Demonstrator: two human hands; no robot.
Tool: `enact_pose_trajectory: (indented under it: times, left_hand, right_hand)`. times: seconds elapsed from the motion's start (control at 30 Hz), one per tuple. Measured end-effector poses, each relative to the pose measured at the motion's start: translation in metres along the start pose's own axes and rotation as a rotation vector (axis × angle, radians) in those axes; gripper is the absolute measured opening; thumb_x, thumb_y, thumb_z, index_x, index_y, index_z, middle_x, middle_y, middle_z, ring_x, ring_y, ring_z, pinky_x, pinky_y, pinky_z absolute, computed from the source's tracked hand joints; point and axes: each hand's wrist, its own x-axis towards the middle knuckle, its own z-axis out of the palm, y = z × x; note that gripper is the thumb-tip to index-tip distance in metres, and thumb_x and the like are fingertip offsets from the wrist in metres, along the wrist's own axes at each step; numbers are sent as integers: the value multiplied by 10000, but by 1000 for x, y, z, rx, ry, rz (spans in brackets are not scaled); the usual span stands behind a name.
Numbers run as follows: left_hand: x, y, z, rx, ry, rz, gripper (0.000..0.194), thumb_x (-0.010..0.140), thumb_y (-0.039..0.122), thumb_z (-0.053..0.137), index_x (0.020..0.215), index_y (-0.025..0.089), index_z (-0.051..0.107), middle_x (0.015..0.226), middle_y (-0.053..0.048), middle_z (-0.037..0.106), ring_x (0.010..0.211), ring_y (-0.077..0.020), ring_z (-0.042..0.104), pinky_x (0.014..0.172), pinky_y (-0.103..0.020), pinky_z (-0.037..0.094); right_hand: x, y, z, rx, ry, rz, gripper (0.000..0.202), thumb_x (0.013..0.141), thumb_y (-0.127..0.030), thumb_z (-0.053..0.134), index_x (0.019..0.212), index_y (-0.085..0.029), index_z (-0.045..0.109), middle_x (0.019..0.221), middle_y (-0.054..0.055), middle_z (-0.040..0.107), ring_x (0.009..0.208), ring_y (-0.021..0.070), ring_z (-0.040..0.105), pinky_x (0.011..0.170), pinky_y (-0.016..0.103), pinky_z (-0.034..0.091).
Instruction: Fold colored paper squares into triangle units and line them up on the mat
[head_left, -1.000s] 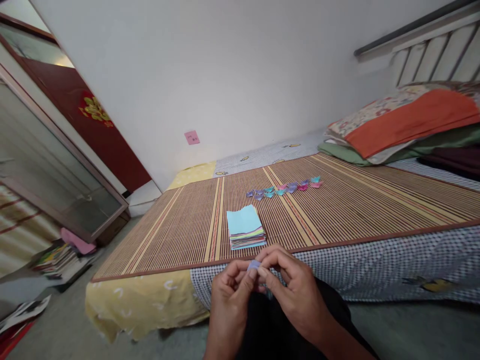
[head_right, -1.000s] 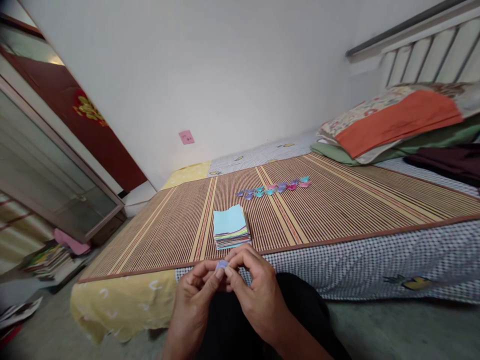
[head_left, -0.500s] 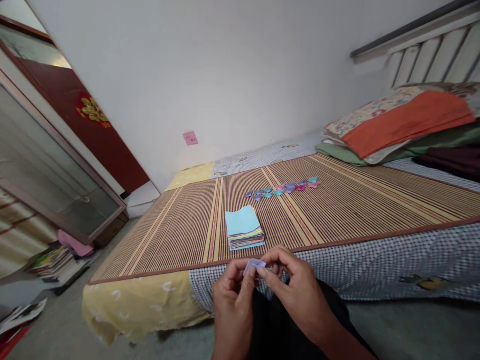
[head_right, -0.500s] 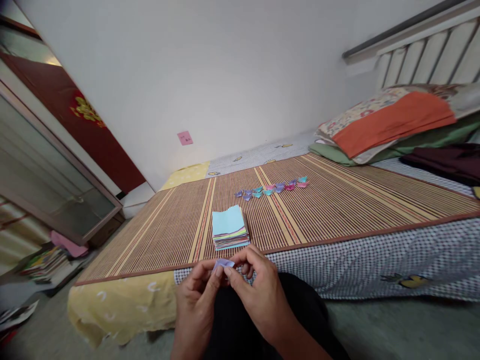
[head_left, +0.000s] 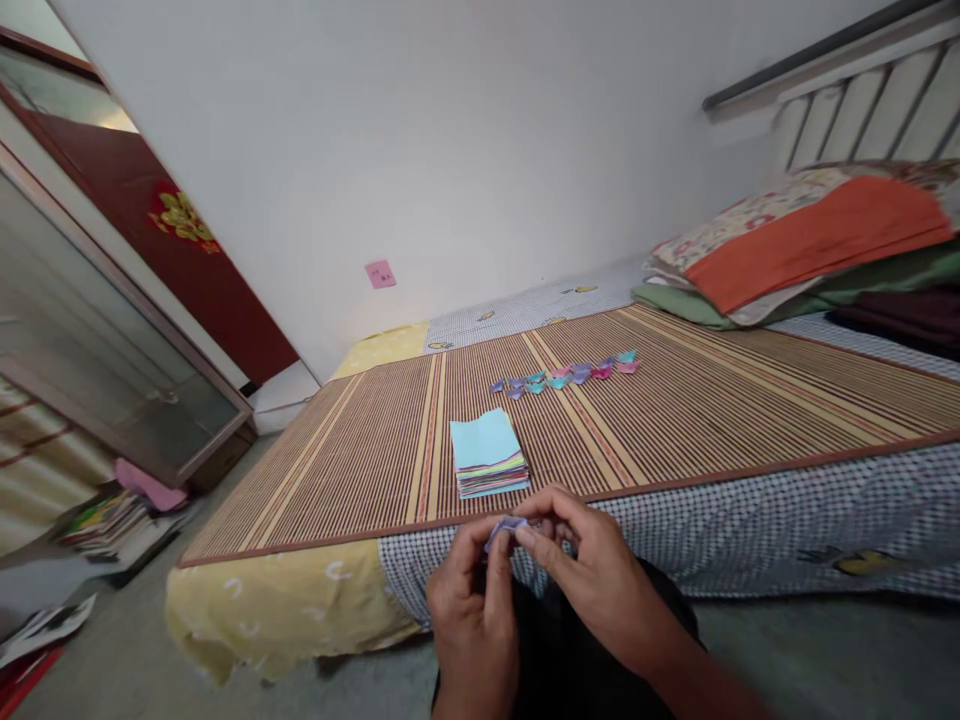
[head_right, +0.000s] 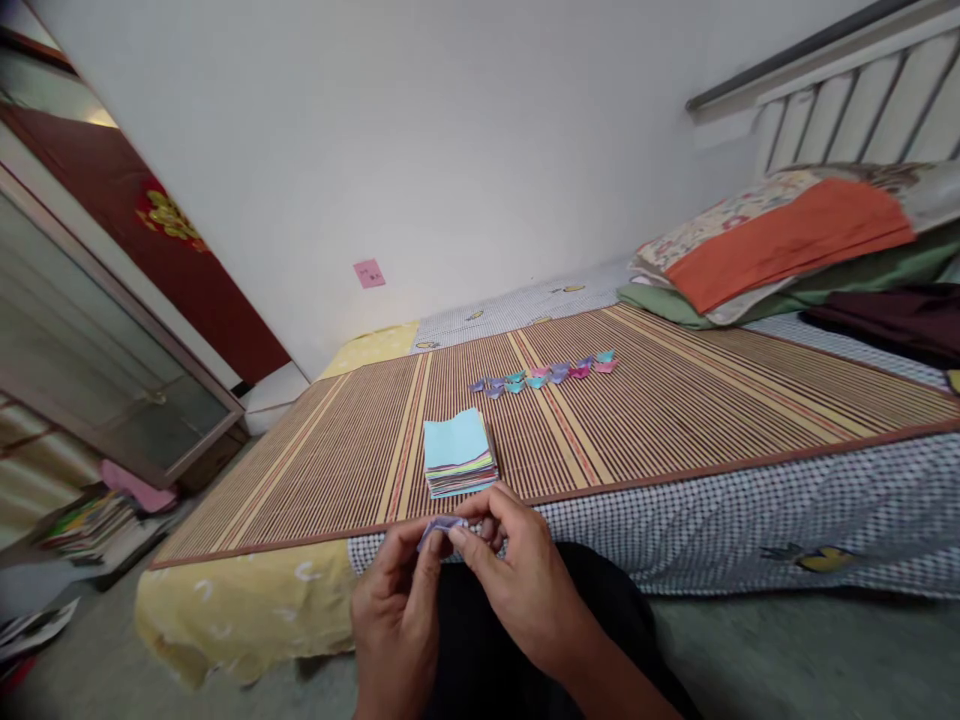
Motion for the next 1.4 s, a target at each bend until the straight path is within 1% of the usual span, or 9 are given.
enact_pose_trajectory:
  times: [0.17,0.37,0.47,0.63,0.9,1.07,1.17,1.3,1.4]
  left_hand:
    - [-2,0,3,32,50,56,134,940,244,644,997,240,765,936,-54,781,845,-221,718,789,-294,529]
    - [0,10,4,9,67,118,115,935,219,648,915,238,759,895,-43,697,861,-208,657,793,-288,503]
    - [0,12,5,-14,52,99,112,949,218,632,904,236,733,880,-30,672,839,-191,643,766,-270,495]
    - [-2,11,8,-36,16,88,108,959,228,622,885,226,699,877,-25,655,845,-183,633,779,-265,490]
    - [-1,12,7,-211,-89,-109,203,944,340,653,805,197,689,835,-34,665,808,-189,620,770,-272,494]
    - [4,5,8,-295,-70,-195,252,900,393,709,772,176,701,734,-10,645,698,-153,579,670,-233,468]
    - [7,1,8,-327,-84,-242,270,889,402,721,762,164,717,705,-9,651,681,-145,577,666,-229,472]
    - [10,3,8,-439,-214,-269,209,831,358,789,910,168,755,837,-37,737,775,-173,651,758,-263,516]
    - [9,5,9,-452,-192,-290,197,835,350,787,850,159,743,750,-26,728,706,-153,648,697,-242,514]
  right_hand:
    - [-1,4,1,117,30,91,206,910,-382,662,911,-177,675,811,35,687,756,182,639,704,304,520]
    - [-4,2,6,291,67,105,263,834,-429,761,876,-183,676,801,34,703,745,176,675,691,283,561]
    - [-3,-1,7,330,66,108,273,817,-427,787,858,-181,678,768,22,686,703,158,659,659,265,557]
    - [-3,-2,3,344,36,121,228,844,-379,759,889,-172,676,806,30,690,734,158,656,683,271,555]
    - [-5,-4,-5,352,-27,128,209,857,-362,736,836,-169,658,733,-8,633,639,125,594,620,254,513]
    - [3,1,-6,378,-54,145,294,841,-432,763,782,-167,648,671,-11,631,596,124,581,591,258,490]
    - [8,6,-7,406,-72,165,351,816,-481,779,756,-163,643,658,-4,642,572,121,566,562,255,468]
    - [9,13,-9,443,-61,181,384,803,-505,786,747,-157,634,612,-22,614,519,99,520,532,240,419]
    - [7,15,-9,463,-75,177,375,826,-497,772,766,-154,632,633,-5,639,541,106,534,534,239,413]
